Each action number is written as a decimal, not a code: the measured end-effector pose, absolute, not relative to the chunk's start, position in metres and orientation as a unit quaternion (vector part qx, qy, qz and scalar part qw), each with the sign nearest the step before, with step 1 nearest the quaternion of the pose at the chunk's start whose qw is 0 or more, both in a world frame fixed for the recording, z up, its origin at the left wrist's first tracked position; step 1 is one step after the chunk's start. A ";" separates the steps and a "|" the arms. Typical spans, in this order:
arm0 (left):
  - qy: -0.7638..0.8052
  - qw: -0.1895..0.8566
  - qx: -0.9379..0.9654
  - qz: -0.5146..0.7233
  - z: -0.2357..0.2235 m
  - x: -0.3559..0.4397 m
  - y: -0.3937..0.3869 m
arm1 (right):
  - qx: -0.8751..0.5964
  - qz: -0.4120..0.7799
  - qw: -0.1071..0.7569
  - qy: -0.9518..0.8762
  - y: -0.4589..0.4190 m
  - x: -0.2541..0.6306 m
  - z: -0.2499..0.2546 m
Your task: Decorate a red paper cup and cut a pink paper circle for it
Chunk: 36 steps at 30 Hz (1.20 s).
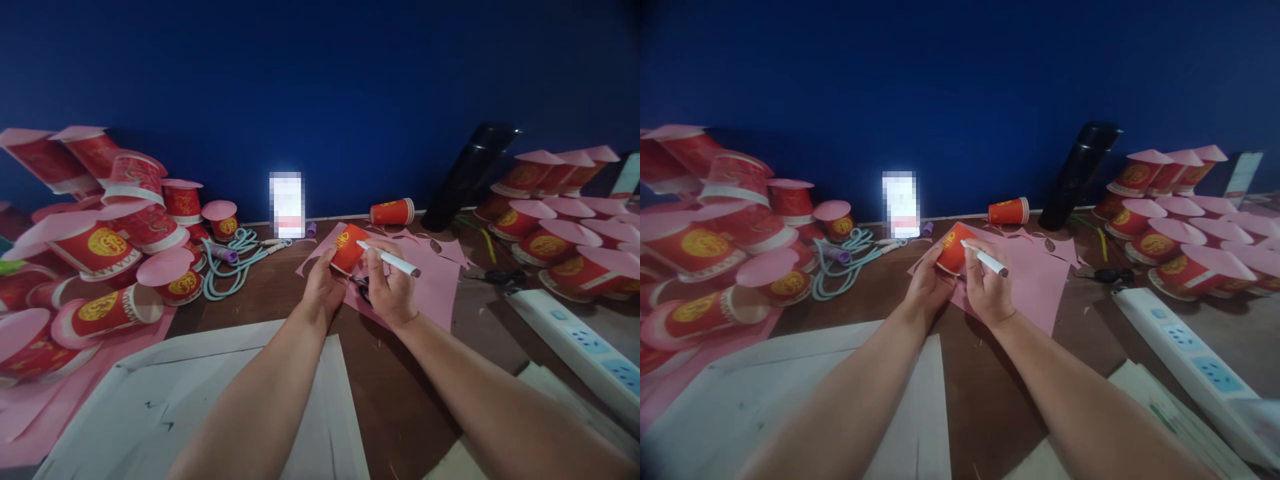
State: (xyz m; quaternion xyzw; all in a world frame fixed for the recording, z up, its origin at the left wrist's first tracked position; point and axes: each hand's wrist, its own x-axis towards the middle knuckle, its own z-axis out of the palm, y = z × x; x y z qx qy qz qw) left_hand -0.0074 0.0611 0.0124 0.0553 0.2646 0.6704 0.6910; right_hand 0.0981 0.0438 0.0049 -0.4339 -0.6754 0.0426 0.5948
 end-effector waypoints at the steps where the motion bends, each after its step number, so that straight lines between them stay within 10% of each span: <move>1: 0.267 0.690 0.054 0.671 0.013 -0.007 0.061 | -0.434 0.042 0.595 -0.675 0.044 0.098 0.005; 36: 0.249 0.697 0.041 0.671 0.011 -0.008 0.063 | -0.430 0.085 0.628 -0.643 0.044 0.099 0.005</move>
